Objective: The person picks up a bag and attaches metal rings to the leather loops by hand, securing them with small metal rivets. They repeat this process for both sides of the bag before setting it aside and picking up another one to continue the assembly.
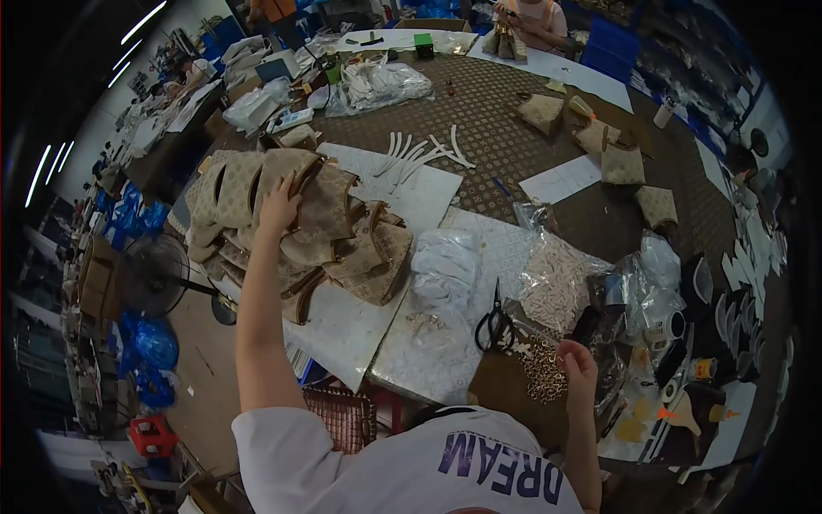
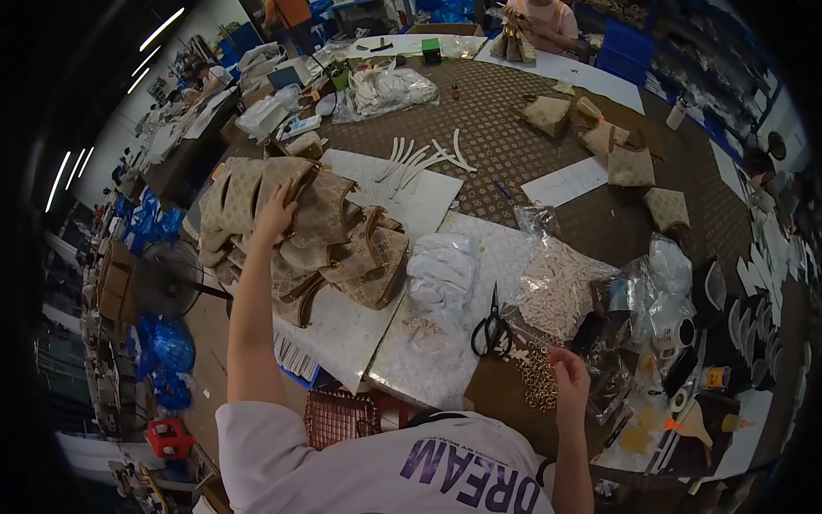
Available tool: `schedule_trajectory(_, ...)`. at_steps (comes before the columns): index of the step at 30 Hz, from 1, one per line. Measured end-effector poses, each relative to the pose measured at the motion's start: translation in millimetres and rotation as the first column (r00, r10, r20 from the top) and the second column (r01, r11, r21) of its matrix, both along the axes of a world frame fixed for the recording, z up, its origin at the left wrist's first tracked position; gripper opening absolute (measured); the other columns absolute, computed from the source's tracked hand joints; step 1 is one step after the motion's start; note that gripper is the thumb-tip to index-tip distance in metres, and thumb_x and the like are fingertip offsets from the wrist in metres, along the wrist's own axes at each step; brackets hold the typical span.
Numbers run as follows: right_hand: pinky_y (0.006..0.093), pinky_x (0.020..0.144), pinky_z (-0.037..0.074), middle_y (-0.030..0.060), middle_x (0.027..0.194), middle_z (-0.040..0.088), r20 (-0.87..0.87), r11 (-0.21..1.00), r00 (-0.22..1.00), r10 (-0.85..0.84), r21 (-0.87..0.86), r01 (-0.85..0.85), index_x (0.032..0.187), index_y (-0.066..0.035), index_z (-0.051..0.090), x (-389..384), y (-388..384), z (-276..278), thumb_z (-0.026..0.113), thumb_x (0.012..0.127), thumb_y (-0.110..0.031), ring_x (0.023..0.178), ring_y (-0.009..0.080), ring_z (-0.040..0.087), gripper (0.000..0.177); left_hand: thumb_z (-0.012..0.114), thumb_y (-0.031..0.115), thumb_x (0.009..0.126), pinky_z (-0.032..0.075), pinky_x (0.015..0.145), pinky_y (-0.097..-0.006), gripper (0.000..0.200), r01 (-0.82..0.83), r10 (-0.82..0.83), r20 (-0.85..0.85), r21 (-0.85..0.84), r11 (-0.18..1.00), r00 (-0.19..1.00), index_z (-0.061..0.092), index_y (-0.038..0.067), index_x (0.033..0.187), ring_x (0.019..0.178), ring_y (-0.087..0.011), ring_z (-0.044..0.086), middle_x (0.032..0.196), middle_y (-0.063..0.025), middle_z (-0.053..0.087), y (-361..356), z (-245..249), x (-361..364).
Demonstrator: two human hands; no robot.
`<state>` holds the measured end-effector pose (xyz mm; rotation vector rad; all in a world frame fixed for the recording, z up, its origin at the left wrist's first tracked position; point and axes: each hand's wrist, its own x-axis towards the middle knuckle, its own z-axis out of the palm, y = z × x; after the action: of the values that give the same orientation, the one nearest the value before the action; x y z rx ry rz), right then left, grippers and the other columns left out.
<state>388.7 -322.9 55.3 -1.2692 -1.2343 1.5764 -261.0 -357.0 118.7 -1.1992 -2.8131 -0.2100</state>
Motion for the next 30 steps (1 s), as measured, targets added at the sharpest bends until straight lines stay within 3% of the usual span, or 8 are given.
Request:
schedule_trajectory(2, 0.0235, 0.081, 0.044, 0.0022, 0.099, 0.061, 0.003, 1.000, 1.000, -0.006, -0.002, 0.006, 0.109, -0.001, 0.059, 14.0, 5.0, -4.7, 0.049, 0.093, -0.005, 0.089, 0.0099, 0.056, 0.019, 0.046, 0.036, 0.095, 0.028, 0.110, -0.0455, 0.057, -0.085, 0.089, 0.053, -0.068, 0.994, 0.995, 0.022, 0.030, 0.146, 0.133, -0.0338, 0.032, 0.150, -0.0091, 0.024, 9.6, -6.9, 5.7)
schedule_trajectory(4, 0.0228, 0.080, 0.044, 0.0023, 0.098, 0.061, -0.002, 0.999, 0.999, -0.039, -0.005, 0.039, 0.109, 0.000, 0.059, 29.8, 13.5, -10.7, 0.049, 0.093, -0.004, 0.088, 0.0099, 0.056, 0.019, 0.044, 0.043, 0.094, 0.036, 0.104, -0.0528, 0.055, -0.160, 0.162, 0.040, -0.044, 0.986, 0.986, 0.024, 0.032, 0.145, 0.131, -0.0474, 0.027, 0.150, -0.0056, 0.024, 19.4, 5.0, 25.8)
schedule_trajectory(7, 0.0221, 0.078, 0.044, 0.0028, 0.100, 0.062, 0.041, 0.988, 0.988, -0.152, -0.032, 0.153, 0.110, 0.000, 0.058, 49.4, 40.1, 4.0, 0.049, 0.092, -0.003, 0.090, 0.0098, 0.057, 0.020, 0.046, 0.040, 0.095, 0.036, 0.101, -0.0487, 0.058, -0.055, 0.058, -0.108, 0.029, 0.998, 0.992, 0.032, 0.009, 0.141, 0.125, -0.0405, 0.039, 0.142, -0.0192, 0.034, 16.3, -13.5, 10.5)
schedule_trajectory(8, 0.0223, 0.079, 0.045, 0.0028, 0.100, 0.062, 0.031, 0.988, 0.987, -0.155, 0.010, 0.155, 0.110, -0.001, 0.058, 57.4, 55.1, 4.9, 0.050, 0.092, -0.003, 0.092, 0.0101, 0.058, 0.020, 0.046, 0.040, 0.094, 0.037, 0.099, -0.0468, 0.055, -0.085, 0.075, -0.325, -0.016, 0.996, 0.943, 0.037, 0.008, 0.139, 0.122, -0.0388, 0.042, 0.138, -0.0188, 0.039, 19.2, -6.9, 23.2)
schedule_trajectory(11, 0.0229, 0.080, 0.045, 0.0030, 0.100, 0.062, -0.009, 0.969, 0.975, -0.221, 0.114, 0.220, 0.110, -0.001, 0.058, 74.1, 112.5, 7.3, 0.051, 0.092, -0.005, 0.095, 0.0112, 0.059, 0.021, 0.047, 0.037, 0.095, 0.039, 0.098, -0.0467, 0.049, -0.102, 0.106, -0.357, 0.030, 0.994, 0.928, 0.043, 0.008, 0.135, 0.124, -0.0349, 0.042, 0.138, -0.0177, 0.040, 26.0, 24.7, 59.4)
schedule_trajectory(17, 0.0253, 0.081, 0.047, 0.0029, 0.097, 0.064, -0.172, 0.941, 0.936, -0.307, 0.090, 0.325, 0.109, -0.002, 0.060, 85.0, 283.6, -52.9, 0.055, 0.085, -0.002, 0.091, 0.0121, 0.059, 0.024, 0.046, 0.021, 0.097, 0.045, 0.095, -0.0448, 0.035, 0.335, -0.132, -0.525, 0.314, 0.888, 0.841, 0.047, 0.007, 0.130, 0.125, -0.0334, 0.040, 0.139, -0.0164, 0.038, 19.1, -2.1, 111.4)
schedule_trajectory(22, 0.0375, 0.092, 0.043, 0.0121, 0.122, 0.052, 0.364, 0.876, 0.875, -0.319, 0.467, 0.125, 0.115, -0.005, 0.056, 53.5, 434.5, -99.1, 0.061, 0.081, -0.005, 0.112, 0.0239, 0.051, 0.035, 0.044, 0.000, 0.093, 0.048, 0.084, -0.0428, 0.029, 0.277, -0.239, -0.163, 0.277, 0.920, 0.957, 0.052, 0.005, 0.121, 0.119, -0.0363, 0.045, 0.134, -0.0182, 0.040, 19.4, -27.0, 210.4)
schedule_trajectory(30, 0.0558, 0.109, 0.019, 0.0120, 0.148, 0.024, 0.818, 0.735, 0.323, -0.475, 0.571, -0.365, 0.139, -0.009, 0.032, -40.2, 636.5, -78.5, 0.066, 0.079, -0.025, 0.139, 0.0349, 0.014, 0.071, 0.048, -0.011, 0.081, 0.042, 0.091, -0.0425, 0.036, 0.274, -0.276, 0.035, 0.057, 0.960, 0.960, 0.054, 0.005, 0.112, 0.115, -0.0391, 0.048, 0.124, -0.0210, 0.048, -16.1, -82.3, 278.7)
